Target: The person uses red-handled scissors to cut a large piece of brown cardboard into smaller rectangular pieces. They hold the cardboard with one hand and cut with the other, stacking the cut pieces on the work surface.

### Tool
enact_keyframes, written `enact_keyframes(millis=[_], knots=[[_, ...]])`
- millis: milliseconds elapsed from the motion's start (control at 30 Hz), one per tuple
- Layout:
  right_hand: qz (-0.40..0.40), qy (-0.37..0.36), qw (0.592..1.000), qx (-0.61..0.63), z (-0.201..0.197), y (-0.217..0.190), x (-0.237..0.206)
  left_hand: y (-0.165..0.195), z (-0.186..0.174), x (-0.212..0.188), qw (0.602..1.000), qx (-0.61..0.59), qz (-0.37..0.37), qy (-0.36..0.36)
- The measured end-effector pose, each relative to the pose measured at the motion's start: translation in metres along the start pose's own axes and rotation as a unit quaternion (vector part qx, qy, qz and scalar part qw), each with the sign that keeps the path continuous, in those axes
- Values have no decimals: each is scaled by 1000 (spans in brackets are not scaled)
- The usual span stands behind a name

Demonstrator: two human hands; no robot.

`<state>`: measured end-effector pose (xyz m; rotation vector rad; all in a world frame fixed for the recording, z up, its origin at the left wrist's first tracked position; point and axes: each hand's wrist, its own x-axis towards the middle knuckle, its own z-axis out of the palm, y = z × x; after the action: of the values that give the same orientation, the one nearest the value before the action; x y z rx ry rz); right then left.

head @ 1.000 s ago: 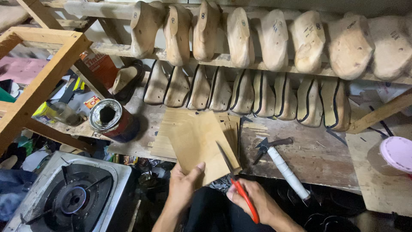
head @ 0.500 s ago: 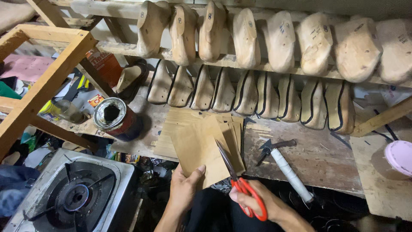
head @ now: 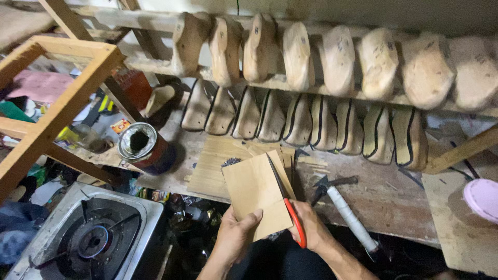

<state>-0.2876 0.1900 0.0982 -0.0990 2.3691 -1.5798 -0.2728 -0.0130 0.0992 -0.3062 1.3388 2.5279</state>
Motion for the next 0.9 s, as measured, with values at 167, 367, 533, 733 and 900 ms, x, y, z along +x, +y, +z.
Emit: enact_keyframes(millis=[167, 367, 533, 733, 900], knots=[[10, -11, 999, 50, -2, 11, -1, 0, -15, 17, 999, -13, 30, 13], [87, -90, 992, 24, -11, 3, -45, 17, -32, 31, 993, 28, 79, 84], [112, -96, 986, -80, -6, -15, -60, 23, -21, 30, 992, 50, 91, 74], [116, -121, 975, -148, -9, -32, -60, 26, -10, 24, 989, 48, 120, 72], [72, -108, 979, -156, -3, -39, -61, 19, -8, 23, 988, 77, 118, 63]])
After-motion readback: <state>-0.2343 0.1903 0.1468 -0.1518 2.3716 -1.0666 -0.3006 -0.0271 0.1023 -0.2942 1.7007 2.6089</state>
